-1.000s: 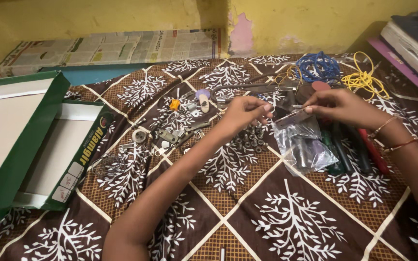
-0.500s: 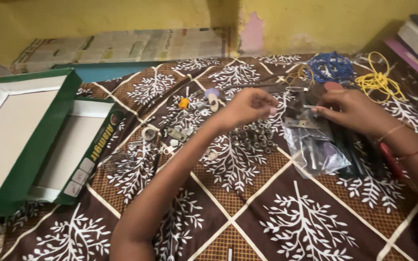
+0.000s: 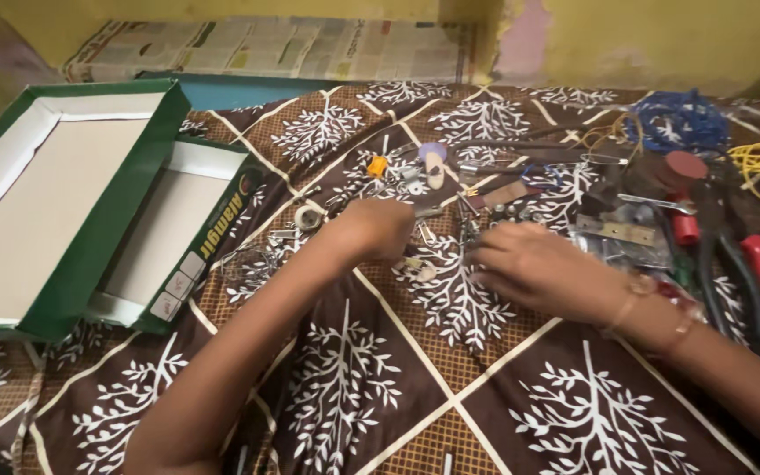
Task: The person assembles small electronic components on a patterned surface, using pliers to manipulate wires and parts. They handle a small motor, wires, and a plastic bag of components, occasionally picking up and setting down tools.
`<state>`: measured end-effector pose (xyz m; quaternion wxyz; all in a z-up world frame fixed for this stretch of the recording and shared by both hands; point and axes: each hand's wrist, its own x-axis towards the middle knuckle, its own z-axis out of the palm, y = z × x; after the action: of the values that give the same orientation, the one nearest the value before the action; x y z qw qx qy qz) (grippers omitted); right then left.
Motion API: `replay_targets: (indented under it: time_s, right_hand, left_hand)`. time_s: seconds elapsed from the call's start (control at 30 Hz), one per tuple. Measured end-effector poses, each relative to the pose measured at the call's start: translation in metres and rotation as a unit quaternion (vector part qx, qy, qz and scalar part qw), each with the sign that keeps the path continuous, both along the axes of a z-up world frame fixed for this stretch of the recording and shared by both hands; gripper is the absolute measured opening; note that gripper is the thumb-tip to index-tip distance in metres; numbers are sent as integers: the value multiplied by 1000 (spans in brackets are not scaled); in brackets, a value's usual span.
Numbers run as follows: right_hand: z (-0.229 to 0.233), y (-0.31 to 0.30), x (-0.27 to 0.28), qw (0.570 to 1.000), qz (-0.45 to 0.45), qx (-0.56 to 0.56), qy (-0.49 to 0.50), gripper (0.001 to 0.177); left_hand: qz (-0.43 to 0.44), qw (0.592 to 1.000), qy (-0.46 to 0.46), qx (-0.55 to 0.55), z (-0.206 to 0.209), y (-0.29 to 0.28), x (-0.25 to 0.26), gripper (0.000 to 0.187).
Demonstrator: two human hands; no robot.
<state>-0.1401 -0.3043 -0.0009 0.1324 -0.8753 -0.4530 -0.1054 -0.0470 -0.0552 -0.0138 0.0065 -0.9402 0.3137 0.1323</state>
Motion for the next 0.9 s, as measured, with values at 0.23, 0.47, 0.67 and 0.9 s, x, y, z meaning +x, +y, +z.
replay_targets:
  time_s: [0.23, 0.47, 0.67, 0.9]
  right_hand:
    - [-17, 46, 15, 995, 24, -92, -3, 18]
    - [-8, 22, 6, 999, 23, 9, 24, 22]
    - [-11, 21, -2, 999, 4, -35, 31, 19]
    - [35, -26, 3, 994, -87, -52, -43, 25]
  left_hand:
    - [22, 997, -4, -73, -22, 14, -6, 16]
    - [4, 981, -150, -124, -36, -11, -21, 19]
    - [-43, 944, -165, -282, -2, -31, -57, 23]
    - [-85, 896, -70, -431, -1, -65, -70, 29]
